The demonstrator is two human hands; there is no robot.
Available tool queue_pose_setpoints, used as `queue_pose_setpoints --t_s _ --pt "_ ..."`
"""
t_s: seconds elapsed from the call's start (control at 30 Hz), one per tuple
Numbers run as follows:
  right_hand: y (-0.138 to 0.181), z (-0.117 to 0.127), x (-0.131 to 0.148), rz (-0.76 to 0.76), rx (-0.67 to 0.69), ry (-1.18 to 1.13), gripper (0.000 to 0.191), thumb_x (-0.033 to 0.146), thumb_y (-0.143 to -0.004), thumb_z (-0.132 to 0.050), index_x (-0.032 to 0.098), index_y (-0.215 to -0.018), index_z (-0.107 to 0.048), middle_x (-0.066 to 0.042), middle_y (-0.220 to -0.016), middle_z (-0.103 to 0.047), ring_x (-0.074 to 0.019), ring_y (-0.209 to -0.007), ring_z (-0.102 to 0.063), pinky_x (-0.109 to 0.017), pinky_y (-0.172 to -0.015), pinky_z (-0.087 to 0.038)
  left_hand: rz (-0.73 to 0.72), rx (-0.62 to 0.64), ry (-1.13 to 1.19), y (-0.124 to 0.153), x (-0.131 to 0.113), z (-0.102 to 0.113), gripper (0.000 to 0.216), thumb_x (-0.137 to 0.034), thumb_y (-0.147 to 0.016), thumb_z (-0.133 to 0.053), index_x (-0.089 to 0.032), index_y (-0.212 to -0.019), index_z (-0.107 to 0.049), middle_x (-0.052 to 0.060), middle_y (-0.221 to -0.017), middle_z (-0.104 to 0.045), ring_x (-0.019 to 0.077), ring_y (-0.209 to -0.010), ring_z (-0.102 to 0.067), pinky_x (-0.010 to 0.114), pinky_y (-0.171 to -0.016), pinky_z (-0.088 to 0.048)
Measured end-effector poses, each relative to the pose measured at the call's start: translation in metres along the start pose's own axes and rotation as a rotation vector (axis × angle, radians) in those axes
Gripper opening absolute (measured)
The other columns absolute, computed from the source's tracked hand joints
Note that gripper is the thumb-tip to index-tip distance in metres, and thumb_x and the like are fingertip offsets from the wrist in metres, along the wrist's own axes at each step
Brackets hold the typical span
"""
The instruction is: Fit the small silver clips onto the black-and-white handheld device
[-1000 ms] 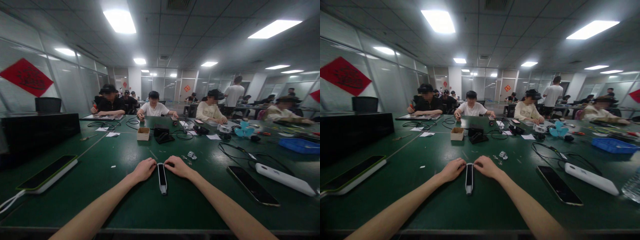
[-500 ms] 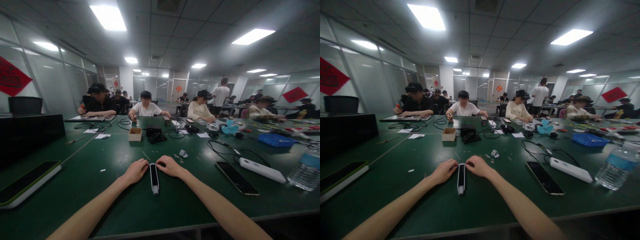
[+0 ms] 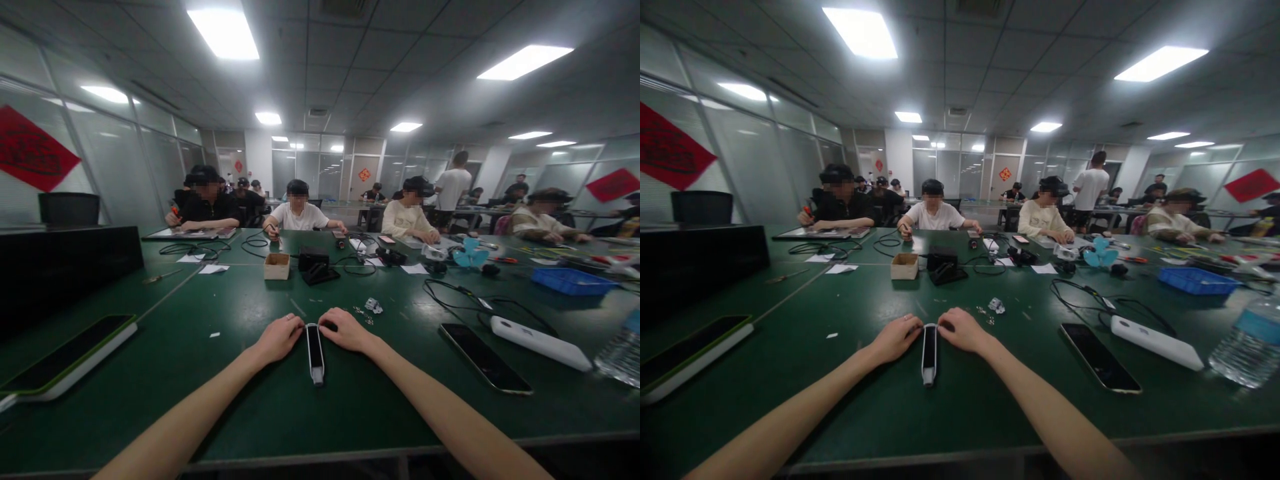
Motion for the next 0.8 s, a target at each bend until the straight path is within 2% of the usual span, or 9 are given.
queue_pose_setpoints --t_s 0.37,0.47,0.6,0.7,0.8 --pt "0.0 0.008 0.0 -0.009 0.032 0.051 0.027 0.038 -0.089 -0.049 0.019 -0.096 -0.066 -0.006 -0.095 -0.063 -0.0176 -0.089 -0.055 -0.031 -0.08 -0.043 0.004 0.003 0.007 0.0 0.002 -0.001 0.019 -0.025 -0.091 -0.041 -0.021 -0.098 -0.058 0.004 -0.096 -0.058 0.017 -0.085 -0.057 0.027 -0.075 -0.044" --pt "0.001 0.024 -0.021 -0.084 0.009 0.181 0.027 0.035 -0.09 -0.046 0.018 -0.097 -0.066 -0.007 -0.098 -0.063 -0.019 -0.093 -0.054 -0.032 -0.084 -0.041 0.001 -0.001 0.008 0.001 0.004 -0.003 0.018 -0.026 -0.091 -0.041 -0.021 -0.098 -0.057 0.003 -0.096 -0.059 0.0166 -0.084 -0.057 0.027 -0.075 -0.044" --pt "0.01 0.043 -0.066 -0.257 0.02 0.404 0.025 0.026 -0.09 -0.044 0.018 -0.099 -0.066 -0.01 -0.102 -0.063 -0.0209 -0.095 -0.053 -0.033 -0.083 -0.04 -0.002 -0.001 0.018 0.001 0.005 -0.003 0.018 -0.026 -0.091 -0.042 -0.021 -0.098 -0.057 0.003 -0.096 -0.059 0.0164 -0.084 -0.057 0.027 -0.074 -0.044" --pt "0.016 0.043 -0.09 -0.327 0.062 0.468 0.026 0.026 -0.09 -0.044 0.02 -0.106 -0.064 -0.01 -0.107 -0.061 -0.0218 -0.099 -0.052 -0.032 -0.083 -0.04 -0.005 0.006 0.017 0.001 0.004 -0.002 0.017 -0.025 -0.091 -0.042 -0.021 -0.098 -0.057 0.003 -0.096 -0.058 0.0165 -0.084 -0.057 0.027 -0.074 -0.045" --pt "0.016 0.034 -0.095 -0.306 0.094 0.452 0.028 0.028 -0.091 -0.044 0.023 -0.112 -0.062 -0.009 -0.11 -0.06 -0.0213 -0.101 -0.051 -0.031 -0.085 -0.04 -0.006 0.009 0.009 0.001 0.003 -0.003 0.017 -0.024 -0.091 -0.042 -0.021 -0.098 -0.057 0.003 -0.097 -0.058 0.0162 -0.085 -0.057 0.026 -0.074 -0.045"
Point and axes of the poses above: each hand's wrist, its own y-axis away from the middle knuckle, its own z-axis out of the back of the hand, x = y × z, the point moved 7 cm from there along -y, towards the middle knuckle
